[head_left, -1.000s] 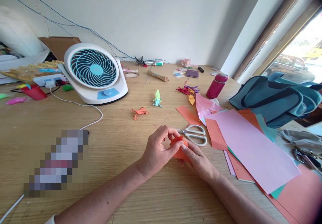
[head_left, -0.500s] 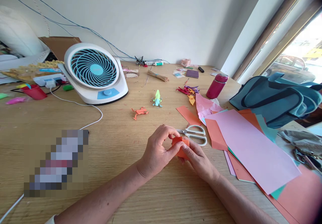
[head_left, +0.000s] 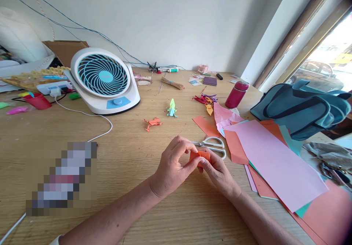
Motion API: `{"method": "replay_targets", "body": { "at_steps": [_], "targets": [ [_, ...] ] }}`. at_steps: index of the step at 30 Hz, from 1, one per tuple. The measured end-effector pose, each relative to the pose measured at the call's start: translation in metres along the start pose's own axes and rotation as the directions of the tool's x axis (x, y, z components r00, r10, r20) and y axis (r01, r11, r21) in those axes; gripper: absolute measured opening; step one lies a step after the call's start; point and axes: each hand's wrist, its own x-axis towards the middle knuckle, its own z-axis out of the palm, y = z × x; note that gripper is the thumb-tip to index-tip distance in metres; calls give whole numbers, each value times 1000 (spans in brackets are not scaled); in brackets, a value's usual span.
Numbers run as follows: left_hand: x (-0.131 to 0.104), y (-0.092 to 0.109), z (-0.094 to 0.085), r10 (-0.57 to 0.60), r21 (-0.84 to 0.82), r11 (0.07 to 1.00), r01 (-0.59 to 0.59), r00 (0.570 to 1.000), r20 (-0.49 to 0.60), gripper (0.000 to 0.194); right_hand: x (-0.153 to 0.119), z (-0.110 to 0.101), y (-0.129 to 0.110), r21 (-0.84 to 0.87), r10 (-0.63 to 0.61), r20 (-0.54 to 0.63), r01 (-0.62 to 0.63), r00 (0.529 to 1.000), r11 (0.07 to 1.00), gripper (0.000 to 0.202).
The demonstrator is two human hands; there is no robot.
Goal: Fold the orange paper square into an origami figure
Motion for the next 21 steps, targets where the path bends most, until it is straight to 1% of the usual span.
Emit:
{"method": "replay_targets", "body": {
  "at_steps": [4, 10, 15, 21],
  "targets": [
    [0, 0, 0, 15, 1, 1000, -15, 1000, -4, 14, 0, -1, 1, -17, 0, -6, 0, 1000, 1000, 30],
    [0, 0, 0, 31, 7, 999, -32, 999, 24, 13, 0, -1, 1, -23, -15, -2, 15, 1000, 1000, 28],
    [1, 0, 0, 57, 19, 998, -58, 998, 27, 14, 1, -1, 1, -26, -17, -5, 17, 1000, 1000, 27],
    [0, 0, 0, 55, 28, 998, -56, 998, 36, 13, 1, -1, 0, -27, -17, 3, 17, 1000, 999, 28]
  ]
}}
